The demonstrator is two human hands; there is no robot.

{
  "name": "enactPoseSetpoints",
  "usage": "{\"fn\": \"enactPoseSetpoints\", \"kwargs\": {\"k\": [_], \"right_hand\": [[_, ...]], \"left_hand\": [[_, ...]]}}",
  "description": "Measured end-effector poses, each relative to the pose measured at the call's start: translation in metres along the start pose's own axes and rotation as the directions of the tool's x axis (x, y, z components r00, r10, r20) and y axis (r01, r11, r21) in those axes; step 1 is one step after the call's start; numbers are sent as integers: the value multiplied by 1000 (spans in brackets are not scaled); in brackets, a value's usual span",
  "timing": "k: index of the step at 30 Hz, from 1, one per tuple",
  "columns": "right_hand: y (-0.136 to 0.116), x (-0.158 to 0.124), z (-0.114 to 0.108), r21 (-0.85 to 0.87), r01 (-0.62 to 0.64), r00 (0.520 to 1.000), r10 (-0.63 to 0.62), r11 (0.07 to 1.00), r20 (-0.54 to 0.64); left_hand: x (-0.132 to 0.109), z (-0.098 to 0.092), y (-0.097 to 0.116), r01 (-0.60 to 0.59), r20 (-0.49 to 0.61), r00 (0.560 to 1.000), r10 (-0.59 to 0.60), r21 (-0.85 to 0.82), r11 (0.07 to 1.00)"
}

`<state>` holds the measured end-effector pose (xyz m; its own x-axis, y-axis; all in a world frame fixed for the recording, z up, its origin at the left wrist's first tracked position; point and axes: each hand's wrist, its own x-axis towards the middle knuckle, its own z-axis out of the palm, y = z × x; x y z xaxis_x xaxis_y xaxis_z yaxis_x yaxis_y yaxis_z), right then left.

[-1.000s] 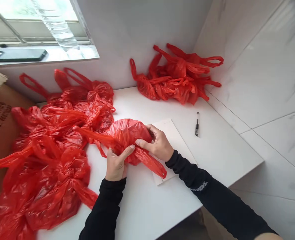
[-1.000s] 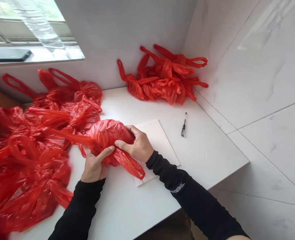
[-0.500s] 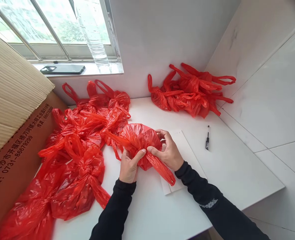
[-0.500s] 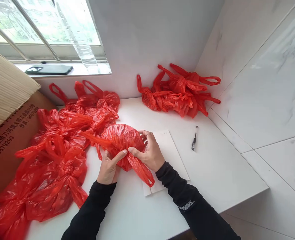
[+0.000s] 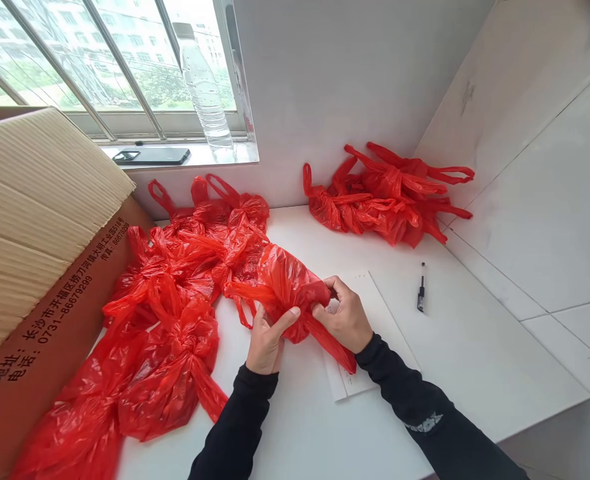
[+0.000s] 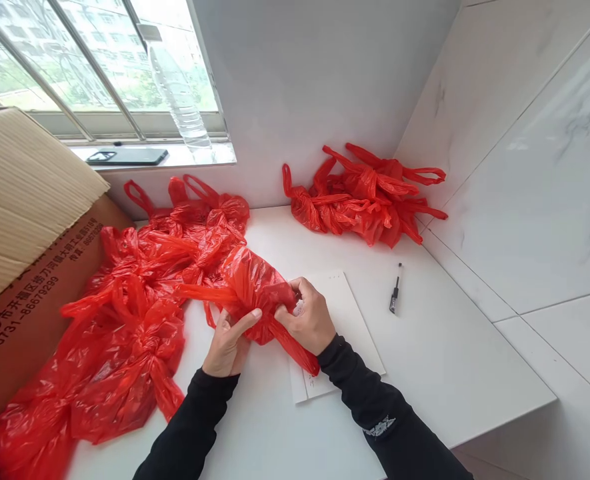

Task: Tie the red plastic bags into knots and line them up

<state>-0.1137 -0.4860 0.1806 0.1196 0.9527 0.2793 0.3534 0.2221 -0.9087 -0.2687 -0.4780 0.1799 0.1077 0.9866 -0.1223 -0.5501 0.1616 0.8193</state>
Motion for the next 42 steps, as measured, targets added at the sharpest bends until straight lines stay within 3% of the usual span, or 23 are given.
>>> {"fn": "enactPoseSetpoints", "kwargs": {"k": [11,16,21,26,36,42], "right_hand": [[-1,-2,0,68,52,997,-56,996,46],[4,-1,-3,225,2,1000,4,974,-27],[7,5,-7,318,-105,994,93,942,52],[6,7,-8,342,-125,987,80,931,141],[5,7,-7,353,-117,992,91,928,89],[6,7,-6,411,-179,983,151,894,100]], "left_hand": [[4,-3,1,13,-20,1000,-14,-83,996],[5,-7,-3,59,-6,998,-59,-89,994],[4,-10,-6,108,75,991,-108,0,994],[5,-15,-8,109,83,990,-115,71,992],[8,-20,-12,63,191,975,-116,265,962],[4,-14,-6,144,136,979,-154,77,987]]}}
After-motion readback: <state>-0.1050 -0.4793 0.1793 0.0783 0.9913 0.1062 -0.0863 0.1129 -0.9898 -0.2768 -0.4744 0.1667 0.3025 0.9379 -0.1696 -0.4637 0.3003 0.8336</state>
